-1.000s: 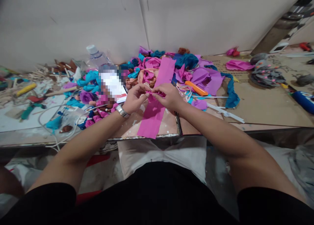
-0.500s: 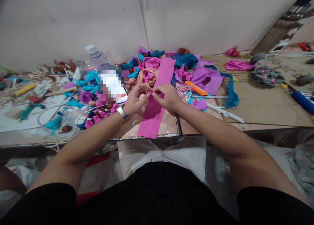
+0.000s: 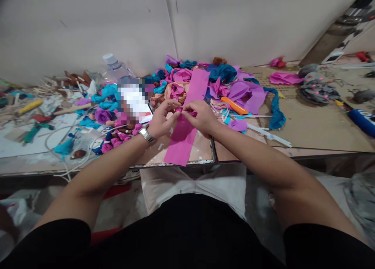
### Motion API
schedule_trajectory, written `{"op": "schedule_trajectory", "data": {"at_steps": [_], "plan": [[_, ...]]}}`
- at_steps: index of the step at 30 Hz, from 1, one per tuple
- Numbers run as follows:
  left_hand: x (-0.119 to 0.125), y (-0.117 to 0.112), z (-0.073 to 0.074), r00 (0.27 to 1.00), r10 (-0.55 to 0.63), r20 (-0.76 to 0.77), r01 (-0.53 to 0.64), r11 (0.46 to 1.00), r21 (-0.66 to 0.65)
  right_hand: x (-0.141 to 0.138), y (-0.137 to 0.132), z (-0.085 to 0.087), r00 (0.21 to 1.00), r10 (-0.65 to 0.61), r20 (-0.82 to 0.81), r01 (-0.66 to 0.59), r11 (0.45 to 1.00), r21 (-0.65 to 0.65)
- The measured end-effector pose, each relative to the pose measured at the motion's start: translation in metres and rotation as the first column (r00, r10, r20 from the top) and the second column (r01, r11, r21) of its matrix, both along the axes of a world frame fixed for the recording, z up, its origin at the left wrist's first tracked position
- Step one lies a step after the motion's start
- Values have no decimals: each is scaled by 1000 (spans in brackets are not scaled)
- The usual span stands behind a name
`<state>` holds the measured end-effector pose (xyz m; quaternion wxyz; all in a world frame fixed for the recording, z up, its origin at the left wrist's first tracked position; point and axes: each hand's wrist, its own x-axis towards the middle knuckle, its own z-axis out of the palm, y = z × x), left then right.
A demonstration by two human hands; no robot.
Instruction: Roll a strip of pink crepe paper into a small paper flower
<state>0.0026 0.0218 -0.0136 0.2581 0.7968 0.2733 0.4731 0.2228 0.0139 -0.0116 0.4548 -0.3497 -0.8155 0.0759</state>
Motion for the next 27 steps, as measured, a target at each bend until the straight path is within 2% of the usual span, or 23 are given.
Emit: {"op": "schedule_trajectory", "data": {"at_steps": [13,23,27], "plan": [[1,2,-5,998,-61,-23,61,998,34,2,2,2,998,-36,-51,34,999,-36],[2,3,-4,994,-103,42,107,986,-127,1,2,2,997,-29,-76,25,998,-61],[0,9,-3,997,-31,72,45,979,-197,5,5,4,993,-64,-95,66,998,17]]}}
